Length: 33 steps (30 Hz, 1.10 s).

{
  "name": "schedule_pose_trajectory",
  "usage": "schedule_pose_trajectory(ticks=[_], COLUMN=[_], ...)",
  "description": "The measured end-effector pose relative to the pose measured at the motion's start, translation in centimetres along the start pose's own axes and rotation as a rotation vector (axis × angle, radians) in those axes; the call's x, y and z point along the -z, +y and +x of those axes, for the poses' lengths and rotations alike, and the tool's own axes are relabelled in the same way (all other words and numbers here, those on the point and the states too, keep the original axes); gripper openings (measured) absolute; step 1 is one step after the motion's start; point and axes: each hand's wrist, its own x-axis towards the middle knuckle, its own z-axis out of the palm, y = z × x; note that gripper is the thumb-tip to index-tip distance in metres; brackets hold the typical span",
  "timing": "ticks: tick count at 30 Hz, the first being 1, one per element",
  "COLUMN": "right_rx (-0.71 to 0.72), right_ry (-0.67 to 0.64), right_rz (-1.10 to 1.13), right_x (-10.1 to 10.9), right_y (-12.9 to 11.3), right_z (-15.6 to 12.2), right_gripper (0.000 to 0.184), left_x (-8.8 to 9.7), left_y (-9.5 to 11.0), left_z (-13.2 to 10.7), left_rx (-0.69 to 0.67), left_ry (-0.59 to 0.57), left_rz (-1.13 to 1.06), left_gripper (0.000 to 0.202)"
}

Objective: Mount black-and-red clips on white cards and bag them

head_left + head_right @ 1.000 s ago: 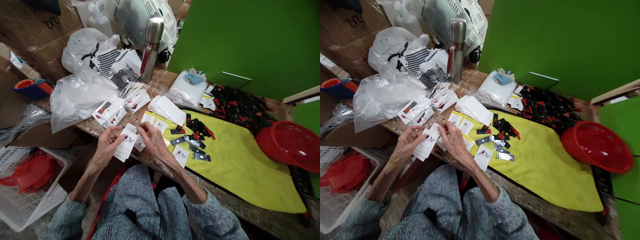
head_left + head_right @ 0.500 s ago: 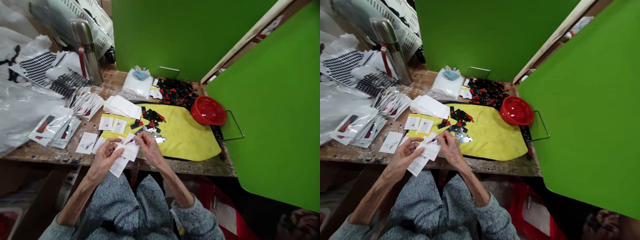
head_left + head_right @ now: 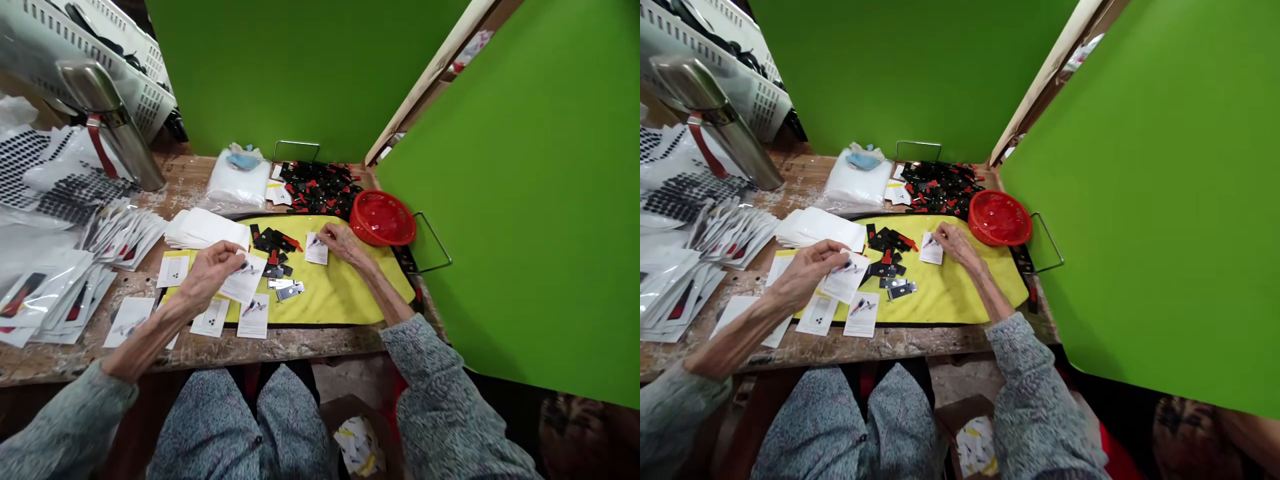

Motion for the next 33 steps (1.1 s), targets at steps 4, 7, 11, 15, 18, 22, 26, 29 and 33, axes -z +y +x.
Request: schedule_pose_trajectory(ticks=[4, 7, 11, 15, 18, 22, 26, 29, 33], right_rx=[0.026, 0.022, -0.041, -0.116, -0.110, 0.187, 0.457, 0.539, 0.580], right_ry=[0.053, -0.110, -0.130, 0.096, 0.251, 0.227, 0.005, -0.047, -0.052], right_rz=[0.079, 0.358, 0.689, 0.331, 0.060, -0.410, -0.651, -0.787, -0.823], right_x=[-1.3, -3.3, -4.0, -0.9, 1.2, 0.6, -2.9, -5.4, -7.3], right_y=[-2.9, -5.1, -4.1, 1.5, 4.2, 2.4, -1.7, -3.5, -3.9], right_z=[-1.6, -3.4, -4.2, -4.0, -3.9, -1.3, 5.5, 10.5, 13.9], right_gripper=[0.022, 0.031, 0.032, 0.034, 0.029, 0.023, 0.029, 0.035, 0.031], left_x=[-2.7, -5.0, -6.7, -6.5, -6.2, -5.7, -4.2, -2.9, -1.7], left_y=[0.2, -0.5, -1.7, -1.2, 0.1, 1.0, 1.1, 1.1, 1.0], left_z=[3.2, 4.5, 5.8, 9.2, 12.6, 16.7, 19.2, 20.1, 20.7], left_rx=[-0.019, -0.024, -0.158, -0.296, -0.389, -0.515, -0.546, -0.549, -0.563], left_ry=[0.002, -0.018, -0.084, -0.029, 0.042, 0.105, 0.114, 0.114, 0.105], left_rz=[0.011, -0.028, 0.202, 0.541, 0.714, 1.048, 1.406, 1.458, 1.495], left_gripper=[0.022, 0.022, 0.021, 0.013, 0.010, 0.028, 0.032, 0.033, 0.035])
